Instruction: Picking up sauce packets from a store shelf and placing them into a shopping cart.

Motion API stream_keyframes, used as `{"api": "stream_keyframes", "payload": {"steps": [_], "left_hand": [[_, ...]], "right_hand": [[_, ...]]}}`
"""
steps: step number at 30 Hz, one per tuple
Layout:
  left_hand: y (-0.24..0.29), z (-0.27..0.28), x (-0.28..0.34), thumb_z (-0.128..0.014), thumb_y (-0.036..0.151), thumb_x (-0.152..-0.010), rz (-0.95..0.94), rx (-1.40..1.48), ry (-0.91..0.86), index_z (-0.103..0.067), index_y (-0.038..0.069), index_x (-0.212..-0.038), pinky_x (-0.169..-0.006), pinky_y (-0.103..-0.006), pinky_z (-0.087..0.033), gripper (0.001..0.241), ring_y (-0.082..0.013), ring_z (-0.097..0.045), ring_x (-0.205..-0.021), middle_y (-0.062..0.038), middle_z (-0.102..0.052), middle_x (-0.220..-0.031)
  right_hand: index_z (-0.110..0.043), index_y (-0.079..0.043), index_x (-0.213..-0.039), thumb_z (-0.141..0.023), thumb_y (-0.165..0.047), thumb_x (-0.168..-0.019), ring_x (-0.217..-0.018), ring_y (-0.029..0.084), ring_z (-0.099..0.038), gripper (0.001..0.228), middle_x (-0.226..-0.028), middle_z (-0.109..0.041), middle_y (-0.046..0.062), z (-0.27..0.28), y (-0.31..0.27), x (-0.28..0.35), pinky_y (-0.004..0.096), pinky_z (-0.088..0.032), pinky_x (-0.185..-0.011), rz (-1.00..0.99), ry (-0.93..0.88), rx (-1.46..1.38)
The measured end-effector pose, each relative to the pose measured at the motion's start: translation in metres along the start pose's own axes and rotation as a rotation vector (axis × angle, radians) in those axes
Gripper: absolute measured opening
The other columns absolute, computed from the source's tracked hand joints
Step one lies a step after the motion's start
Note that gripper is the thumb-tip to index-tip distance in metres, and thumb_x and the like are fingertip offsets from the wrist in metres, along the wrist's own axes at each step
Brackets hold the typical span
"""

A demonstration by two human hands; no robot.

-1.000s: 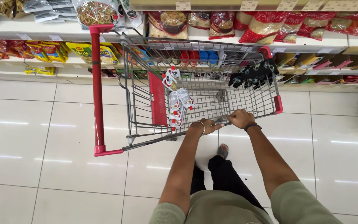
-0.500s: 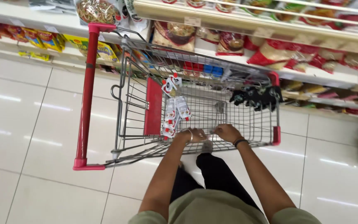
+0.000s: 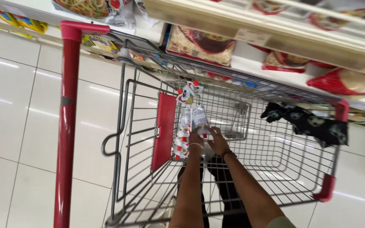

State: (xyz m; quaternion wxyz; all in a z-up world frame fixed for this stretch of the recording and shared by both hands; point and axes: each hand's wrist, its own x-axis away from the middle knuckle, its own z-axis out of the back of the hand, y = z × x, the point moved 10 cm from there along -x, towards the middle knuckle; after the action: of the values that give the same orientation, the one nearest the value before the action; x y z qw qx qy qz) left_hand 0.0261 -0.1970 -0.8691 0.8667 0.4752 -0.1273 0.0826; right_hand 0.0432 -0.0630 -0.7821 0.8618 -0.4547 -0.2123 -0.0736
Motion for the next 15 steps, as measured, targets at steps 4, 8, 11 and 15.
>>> {"api": "stream_keyframes", "payload": {"steps": [4, 8, 11, 15], "left_hand": [[-0.019, -0.018, -0.003, -0.053, -0.005, -0.080, 0.041, 0.024, 0.035, -0.074, 0.007, -0.114, -0.085, -0.0451, -0.059, 0.042, -0.0409, -0.072, -0.099, -0.024, -0.074, -0.105], [-0.023, -0.032, -0.001, -0.064, 0.003, -0.083, 0.077, -0.010, 0.018, -0.072, 0.004, -0.110, -0.081, -0.0470, -0.058, 0.028, -0.0431, -0.071, -0.095, -0.024, -0.074, -0.100], [0.015, -0.014, -0.008, -0.069, 0.002, -0.075, -0.025, -0.016, 0.003, -0.066, 0.005, -0.121, -0.088, -0.0480, -0.055, 0.046, -0.0441, -0.065, -0.102, -0.024, -0.068, -0.110], [0.153, 0.048, -0.015, -0.076, -0.002, -0.051, -0.311, -0.359, -0.041, -0.061, 0.009, -0.126, -0.093, -0.0472, -0.048, 0.077, -0.0432, -0.057, -0.108, -0.023, -0.058, -0.115]], "right_hand": [[-0.047, -0.015, -0.144, -0.069, 0.004, -0.074, -0.126, 0.040, -0.051, 0.075, -0.147, -0.038, 0.017, -0.019, -0.010, -0.023, 0.045, -0.050, -0.102, 0.012, -0.021, 0.215], [-0.052, -0.014, -0.142, -0.065, -0.002, -0.084, -0.119, 0.037, -0.057, 0.060, -0.143, -0.048, 0.014, -0.022, 0.018, -0.031, 0.046, -0.051, -0.099, -0.003, 0.065, 0.460], [-0.056, -0.012, -0.138, -0.065, -0.007, -0.086, -0.112, 0.034, -0.061, 0.053, -0.137, -0.057, 0.012, 0.000, 0.009, -0.033, 0.046, -0.052, -0.095, 0.085, 0.174, 0.484], [-0.060, -0.007, -0.131, -0.070, -0.012, -0.083, -0.106, 0.033, -0.063, 0.050, -0.125, -0.065, 0.013, 0.053, -0.029, -0.022, 0.046, -0.051, -0.092, 0.245, 0.341, 0.405]]}}
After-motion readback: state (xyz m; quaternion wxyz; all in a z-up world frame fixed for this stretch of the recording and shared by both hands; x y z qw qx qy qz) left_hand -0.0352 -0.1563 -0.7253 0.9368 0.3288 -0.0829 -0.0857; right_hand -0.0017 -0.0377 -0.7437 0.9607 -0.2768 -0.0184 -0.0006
